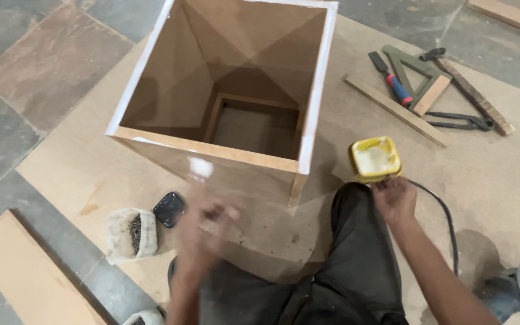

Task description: The person applies white glue to the top edges of a wooden box using their finger. They repeatedly dip their finger into a small yellow container and spread the glue along the rim of the box.

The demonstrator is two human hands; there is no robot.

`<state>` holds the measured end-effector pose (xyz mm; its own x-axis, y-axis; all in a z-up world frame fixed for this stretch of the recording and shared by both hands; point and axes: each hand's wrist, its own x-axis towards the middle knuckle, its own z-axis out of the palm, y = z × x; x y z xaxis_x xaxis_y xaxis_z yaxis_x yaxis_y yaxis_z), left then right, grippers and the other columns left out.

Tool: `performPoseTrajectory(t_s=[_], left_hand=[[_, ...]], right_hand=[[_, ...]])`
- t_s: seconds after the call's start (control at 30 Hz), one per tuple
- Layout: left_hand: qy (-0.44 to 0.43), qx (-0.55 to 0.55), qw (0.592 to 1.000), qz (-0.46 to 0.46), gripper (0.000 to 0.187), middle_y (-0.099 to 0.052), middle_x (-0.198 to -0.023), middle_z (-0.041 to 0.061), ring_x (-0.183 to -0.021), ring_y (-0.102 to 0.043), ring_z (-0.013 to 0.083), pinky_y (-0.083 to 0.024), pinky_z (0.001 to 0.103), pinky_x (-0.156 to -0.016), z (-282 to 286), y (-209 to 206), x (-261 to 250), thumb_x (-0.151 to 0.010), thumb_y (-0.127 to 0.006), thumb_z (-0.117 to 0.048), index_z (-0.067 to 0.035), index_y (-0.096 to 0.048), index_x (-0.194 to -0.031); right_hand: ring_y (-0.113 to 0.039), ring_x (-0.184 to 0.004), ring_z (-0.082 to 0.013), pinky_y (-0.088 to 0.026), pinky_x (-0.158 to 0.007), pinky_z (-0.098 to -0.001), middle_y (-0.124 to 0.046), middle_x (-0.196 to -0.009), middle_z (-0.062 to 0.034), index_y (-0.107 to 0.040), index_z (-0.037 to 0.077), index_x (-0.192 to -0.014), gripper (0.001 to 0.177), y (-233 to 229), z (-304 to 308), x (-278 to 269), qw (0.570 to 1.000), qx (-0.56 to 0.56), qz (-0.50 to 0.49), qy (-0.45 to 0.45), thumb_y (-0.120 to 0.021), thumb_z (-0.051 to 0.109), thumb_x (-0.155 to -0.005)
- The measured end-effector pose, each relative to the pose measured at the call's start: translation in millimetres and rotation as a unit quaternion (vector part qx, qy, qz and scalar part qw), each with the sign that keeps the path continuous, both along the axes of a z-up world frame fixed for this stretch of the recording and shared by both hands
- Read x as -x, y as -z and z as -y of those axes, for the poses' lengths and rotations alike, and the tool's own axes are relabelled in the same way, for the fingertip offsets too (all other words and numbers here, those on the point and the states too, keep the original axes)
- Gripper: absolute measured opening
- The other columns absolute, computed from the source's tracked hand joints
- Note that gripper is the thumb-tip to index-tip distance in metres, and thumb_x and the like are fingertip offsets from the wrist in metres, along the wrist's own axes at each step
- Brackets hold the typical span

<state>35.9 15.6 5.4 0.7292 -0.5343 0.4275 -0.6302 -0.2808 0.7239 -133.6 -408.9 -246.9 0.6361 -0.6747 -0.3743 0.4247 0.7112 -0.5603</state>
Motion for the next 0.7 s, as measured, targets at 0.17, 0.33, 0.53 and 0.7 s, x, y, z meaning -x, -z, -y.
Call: performPoseTrajectory(t_s=[0.17, 0.33, 0.53, 0.7], left_hand=[[-0.149, 0.117, 0.970, -0.155, 0.094, -0.075, -0.094, 0.013, -0.072, -0.068, 0.0133, -0.057, 0.026, -0.061, -20.9, -12.4, -91.2, -0.096, -0.059, 0.004, -0.010, -0.001, -0.169], [-0.201, 0.069, 0.959, -0.186, 0.096, -0.073, -0.085, 0.012, -0.072, -0.070, 0.0134, -0.056, 0.027, -0.056, -16.8, -9.3, -117.4, -0.092, -0.055, 0.005, -0.017, -0.001, -0.169], [-0.257, -0.047, 0.960, -0.101, 0.101, -0.074, -0.068, 0.010, -0.056, -0.071, 0.0216, -0.056, 0.038, -0.063, -5.8, -5.0, -94.1, -0.086, -0.059, 0.001, -0.013, 0.000, -0.167], [-0.311, -0.364, 0.876, 0.046, 0.095, -0.065, -0.056, 0.014, -0.048, -0.063, 0.0338, -0.050, 0.048, -0.049, -0.1, -24.1, -82.5, -0.087, -0.064, -0.018, -0.011, -0.010, -0.164]], right_hand=[[-0.053, -0.122, -0.0311, -0.045, -0.111, -0.0456, -0.049, -0.137, -0.0172, -0.056, 0.003, -0.126, 0.043, 53.5, 66.7, -32.5, 0.991, -0.082, -0.084, 0.068, -0.047, 0.014, -0.086], [-0.056, -0.122, -0.0321, -0.053, -0.105, -0.0478, -0.048, -0.137, -0.0197, -0.057, 0.000, -0.132, 0.048, 68.6, 61.7, -30.3, 0.970, -0.146, -0.164, 0.107, -0.044, 0.015, -0.088], [-0.053, -0.109, -0.0310, -0.052, -0.094, -0.0490, -0.050, -0.124, -0.0174, -0.050, -0.001, -0.127, 0.033, 37.5, 26.3, -9.0, 0.940, 0.016, -0.318, 0.126, -0.051, 0.005, -0.094], [-0.059, -0.111, -0.0365, -0.050, -0.096, -0.0453, -0.056, -0.121, -0.0218, -0.053, -0.004, -0.123, 0.037, -19.3, -78.9, 5.7, 0.677, 0.610, -0.412, 0.012, -0.067, -0.001, -0.088]])
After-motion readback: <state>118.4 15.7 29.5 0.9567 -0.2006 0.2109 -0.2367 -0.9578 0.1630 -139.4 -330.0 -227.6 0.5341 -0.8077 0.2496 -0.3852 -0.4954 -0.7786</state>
